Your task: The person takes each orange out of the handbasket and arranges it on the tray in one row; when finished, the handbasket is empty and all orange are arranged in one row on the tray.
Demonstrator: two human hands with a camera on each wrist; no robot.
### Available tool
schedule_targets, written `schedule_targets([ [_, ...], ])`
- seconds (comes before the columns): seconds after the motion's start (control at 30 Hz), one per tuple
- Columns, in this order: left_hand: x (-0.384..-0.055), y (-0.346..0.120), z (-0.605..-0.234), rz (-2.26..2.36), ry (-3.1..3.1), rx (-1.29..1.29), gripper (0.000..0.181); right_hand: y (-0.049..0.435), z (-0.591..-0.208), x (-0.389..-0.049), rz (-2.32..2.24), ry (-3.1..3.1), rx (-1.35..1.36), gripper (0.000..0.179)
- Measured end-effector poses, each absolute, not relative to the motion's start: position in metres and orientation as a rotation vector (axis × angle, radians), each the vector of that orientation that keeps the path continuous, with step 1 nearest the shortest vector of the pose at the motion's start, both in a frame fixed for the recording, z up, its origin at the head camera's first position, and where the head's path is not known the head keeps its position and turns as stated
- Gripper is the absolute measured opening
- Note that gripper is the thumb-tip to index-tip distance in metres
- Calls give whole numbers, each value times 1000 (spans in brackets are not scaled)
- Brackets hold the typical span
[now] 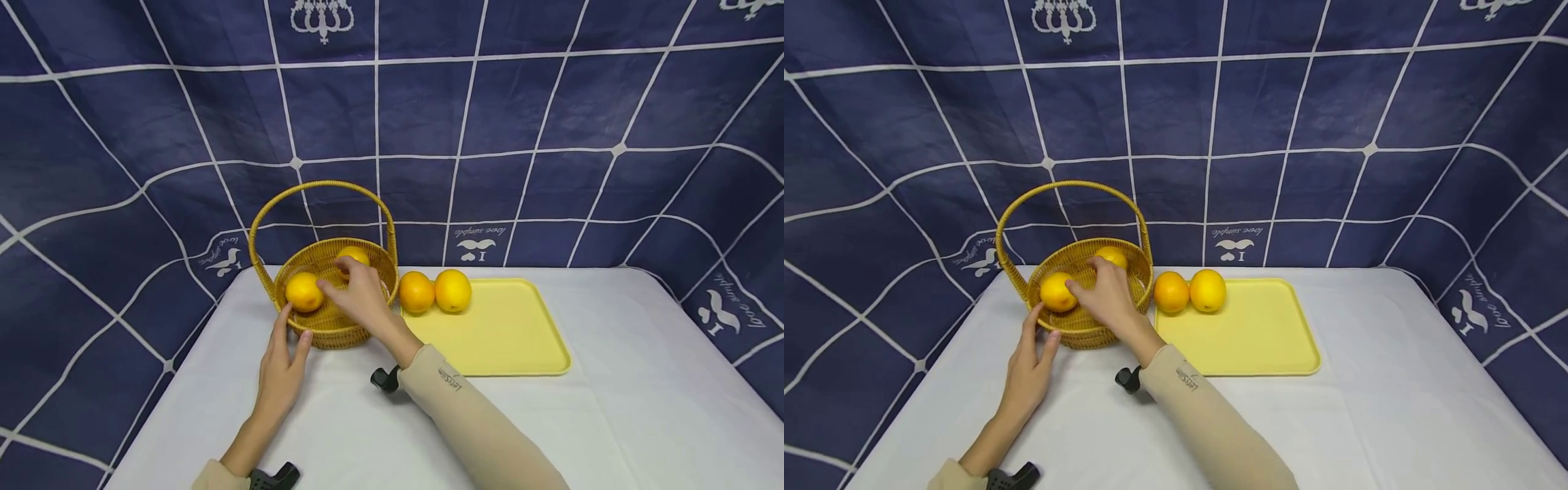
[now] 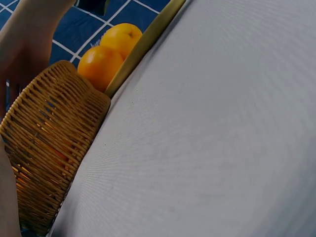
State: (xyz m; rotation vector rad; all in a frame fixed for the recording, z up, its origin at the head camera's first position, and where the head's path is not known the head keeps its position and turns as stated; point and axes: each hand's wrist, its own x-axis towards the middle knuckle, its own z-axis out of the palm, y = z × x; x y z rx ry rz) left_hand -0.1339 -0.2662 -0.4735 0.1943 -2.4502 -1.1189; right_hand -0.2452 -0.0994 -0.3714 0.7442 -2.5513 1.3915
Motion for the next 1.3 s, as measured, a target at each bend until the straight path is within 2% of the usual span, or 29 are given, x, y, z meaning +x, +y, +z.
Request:
schedule_targets([
  [0.27,-133,-263,-472,-1122,-2467,204,67,-117,-382,-252,1373,-2642,746,58],
  [0.67,-134,-267,-470,-1107,-2447,180,66,-144,-387,-263,1214,-2812,945,65],
  [1.0,-131,-262,-474,-1128,-2429,173,65,-163,-399,-279,1210,-2863,911,71],
  [1.3,-132,-262,-471,-1108,-2433,187,65,-155,-389,-272,1165,-2808,943,70],
])
